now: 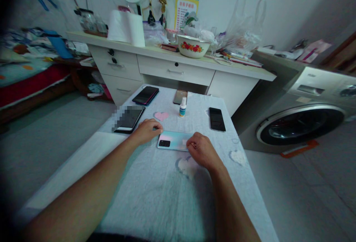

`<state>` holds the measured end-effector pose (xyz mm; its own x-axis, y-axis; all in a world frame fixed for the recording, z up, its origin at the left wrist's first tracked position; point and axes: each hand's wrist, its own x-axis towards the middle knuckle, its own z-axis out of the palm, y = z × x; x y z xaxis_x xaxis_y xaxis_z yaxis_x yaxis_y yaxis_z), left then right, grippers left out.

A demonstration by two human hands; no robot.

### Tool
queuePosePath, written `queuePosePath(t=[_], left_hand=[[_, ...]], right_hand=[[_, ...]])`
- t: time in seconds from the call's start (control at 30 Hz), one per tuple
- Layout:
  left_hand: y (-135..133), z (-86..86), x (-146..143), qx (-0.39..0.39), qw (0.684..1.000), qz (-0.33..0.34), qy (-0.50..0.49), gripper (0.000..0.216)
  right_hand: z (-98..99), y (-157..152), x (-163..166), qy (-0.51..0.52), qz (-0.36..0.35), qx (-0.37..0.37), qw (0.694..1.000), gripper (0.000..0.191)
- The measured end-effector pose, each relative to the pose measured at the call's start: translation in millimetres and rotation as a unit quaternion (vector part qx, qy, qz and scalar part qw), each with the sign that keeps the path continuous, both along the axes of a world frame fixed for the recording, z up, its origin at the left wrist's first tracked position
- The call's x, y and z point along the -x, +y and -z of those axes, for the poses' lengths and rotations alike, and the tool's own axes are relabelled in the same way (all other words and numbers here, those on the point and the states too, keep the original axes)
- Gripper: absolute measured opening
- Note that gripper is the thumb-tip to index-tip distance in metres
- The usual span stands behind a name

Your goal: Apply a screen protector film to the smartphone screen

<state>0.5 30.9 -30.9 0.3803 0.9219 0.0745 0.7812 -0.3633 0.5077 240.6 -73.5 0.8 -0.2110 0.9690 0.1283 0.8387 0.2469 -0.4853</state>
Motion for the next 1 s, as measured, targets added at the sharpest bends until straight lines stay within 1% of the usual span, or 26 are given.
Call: queuePosePath(t=[0.17, 0.3, 0.63, 1.0], left_hand=[[0.3, 1.4, 0.3, -0.002, 1.0, 0.003, -0.002, 0.019], [0.6, 2.0, 0.2, -0.004, 1.0, 0.0, -0.006, 0.018], [-1.6, -2.1, -0.5, 0.003, 1.0, -0.004, -0.004, 0.017], [0.1, 1.0, -0.3, 0.0, 1.0, -0.002, 0.0, 0.018]], right_hand=[[6.4, 2.8, 6.9, 0.014, -0.02, -0.015, 1.0, 0.023], [7.6, 3.3, 8.8, 0.016, -0.021, -0.021, 0.999, 0.021], [10.5, 6.2, -0.7, -0.007, 0.033, -0.032, 0.999, 0.02], [8.6, 6.7, 16.4, 0.005, -0.003, -0.028, 1.0, 0.02]])
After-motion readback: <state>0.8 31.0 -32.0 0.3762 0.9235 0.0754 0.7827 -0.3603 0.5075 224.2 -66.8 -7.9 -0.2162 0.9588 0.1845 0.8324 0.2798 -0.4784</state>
